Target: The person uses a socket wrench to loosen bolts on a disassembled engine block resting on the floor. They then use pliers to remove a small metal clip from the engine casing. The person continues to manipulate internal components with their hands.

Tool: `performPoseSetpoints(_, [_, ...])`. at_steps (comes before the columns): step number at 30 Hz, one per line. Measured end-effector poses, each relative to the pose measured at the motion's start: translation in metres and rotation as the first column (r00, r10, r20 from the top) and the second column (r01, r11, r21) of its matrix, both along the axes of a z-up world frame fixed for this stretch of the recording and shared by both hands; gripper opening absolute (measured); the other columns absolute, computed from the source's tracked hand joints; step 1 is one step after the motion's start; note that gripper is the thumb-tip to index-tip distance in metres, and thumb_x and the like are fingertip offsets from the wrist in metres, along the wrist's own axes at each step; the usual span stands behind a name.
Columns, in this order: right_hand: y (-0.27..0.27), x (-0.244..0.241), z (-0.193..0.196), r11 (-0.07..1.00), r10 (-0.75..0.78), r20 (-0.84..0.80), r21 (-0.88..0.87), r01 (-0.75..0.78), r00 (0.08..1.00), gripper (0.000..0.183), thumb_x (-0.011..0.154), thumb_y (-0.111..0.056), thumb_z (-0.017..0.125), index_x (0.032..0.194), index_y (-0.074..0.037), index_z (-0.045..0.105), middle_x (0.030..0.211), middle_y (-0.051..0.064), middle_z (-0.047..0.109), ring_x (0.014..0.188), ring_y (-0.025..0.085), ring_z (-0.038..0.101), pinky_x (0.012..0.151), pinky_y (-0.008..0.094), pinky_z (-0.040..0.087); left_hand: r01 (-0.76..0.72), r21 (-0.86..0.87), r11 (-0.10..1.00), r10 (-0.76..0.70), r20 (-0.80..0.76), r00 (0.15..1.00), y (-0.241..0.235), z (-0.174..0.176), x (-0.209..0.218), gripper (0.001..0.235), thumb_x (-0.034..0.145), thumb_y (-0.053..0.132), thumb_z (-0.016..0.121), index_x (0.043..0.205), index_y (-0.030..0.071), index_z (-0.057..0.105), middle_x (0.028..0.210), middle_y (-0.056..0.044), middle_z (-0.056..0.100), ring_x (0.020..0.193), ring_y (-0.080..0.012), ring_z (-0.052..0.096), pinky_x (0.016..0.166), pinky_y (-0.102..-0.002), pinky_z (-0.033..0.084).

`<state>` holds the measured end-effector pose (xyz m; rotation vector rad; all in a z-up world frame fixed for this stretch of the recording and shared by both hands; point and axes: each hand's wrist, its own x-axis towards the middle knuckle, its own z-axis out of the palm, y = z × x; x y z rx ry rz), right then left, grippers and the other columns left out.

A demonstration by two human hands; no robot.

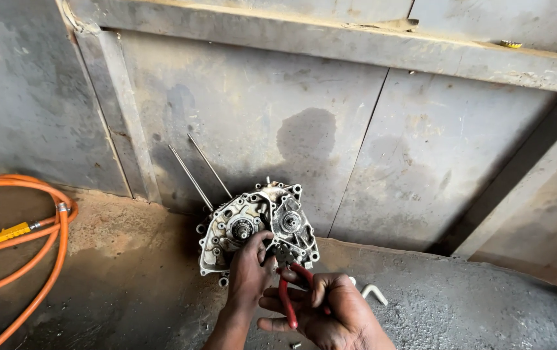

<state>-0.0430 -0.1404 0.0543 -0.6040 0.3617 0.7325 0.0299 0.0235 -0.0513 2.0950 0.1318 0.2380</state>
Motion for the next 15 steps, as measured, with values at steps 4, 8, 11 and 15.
performPoseSetpoints(4, [0.003, -0.001, 0.007, 1.0, -0.025, -0.045, 0.011, 0.025, 0.999, 0.059, 0.044, 0.006, 0.035, 0.096, 0.002, 0.063, 0.101, 0.032, 0.059, 0.102, 0.056, 0.056, 0.095, 0.077, 0.045, 0.052, -0.084, 0.995, -0.042, 0.114, 0.993, -0.001, -0.002, -0.007, 0.045, 0.098, 0.032, 0.066, 0.14, 0.022, 0.059, 0.085, 0.002, 0.053, 0.061, -0.0073, 0.05, 0.048, -0.018, 0.044])
performPoseSetpoints(8, [0.002, 0.0, 0.009, 1.0, -0.03, -0.04, 0.006, 0.03, 0.999, 0.063, 0.044, 0.003, 0.034, 0.101, 0.004, 0.06, 0.105, 0.037, 0.059, 0.109, 0.061, 0.055, 0.099, 0.08, 0.04, -0.011, -0.058, 0.998, 0.006, -0.08, 0.997, -0.005, 0.023, -0.016, 0.05, 0.094, 0.013, 0.074, 0.14, 0.027, 0.059, 0.09, 0.003, 0.057, 0.074, -0.0087, 0.058, 0.059, -0.019, 0.055])
performPoseSetpoints(11, [0.0, 0.001, 0.009, 0.995, 0.028, 0.042, 0.09, -0.031, 0.999, 0.053, 0.044, 0.002, 0.038, 0.088, -0.002, 0.067, 0.082, 0.021, 0.06, 0.096, 0.057, 0.059, 0.096, 0.08, 0.043, 0.061, -0.105, 0.993, -0.051, 0.094, 0.994, -0.001, 0.013, -0.019, 0.045, 0.094, 0.018, 0.071, 0.138, 0.02, 0.06, 0.088, 0.0, 0.055, 0.066, -0.0097, 0.055, 0.053, -0.02, 0.048])
performPoseSetpoints(15, [0.002, 0.001, 0.015, 1.0, -0.028, 0.003, 0.0, 0.028, 1.0, 0.054, 0.045, 0.006, 0.036, 0.092, 0.002, 0.062, 0.088, 0.03, 0.057, 0.091, 0.053, 0.056, 0.091, 0.078, 0.046, 0.153, -0.153, 0.976, -0.104, 0.291, 0.951, 0.005, -0.001, -0.016, 0.072, 0.085, 0.066, 0.052, 0.135, 0.015, 0.061, 0.078, 0.003, 0.042, 0.054, -0.0067, 0.039, 0.043, -0.02, 0.032])
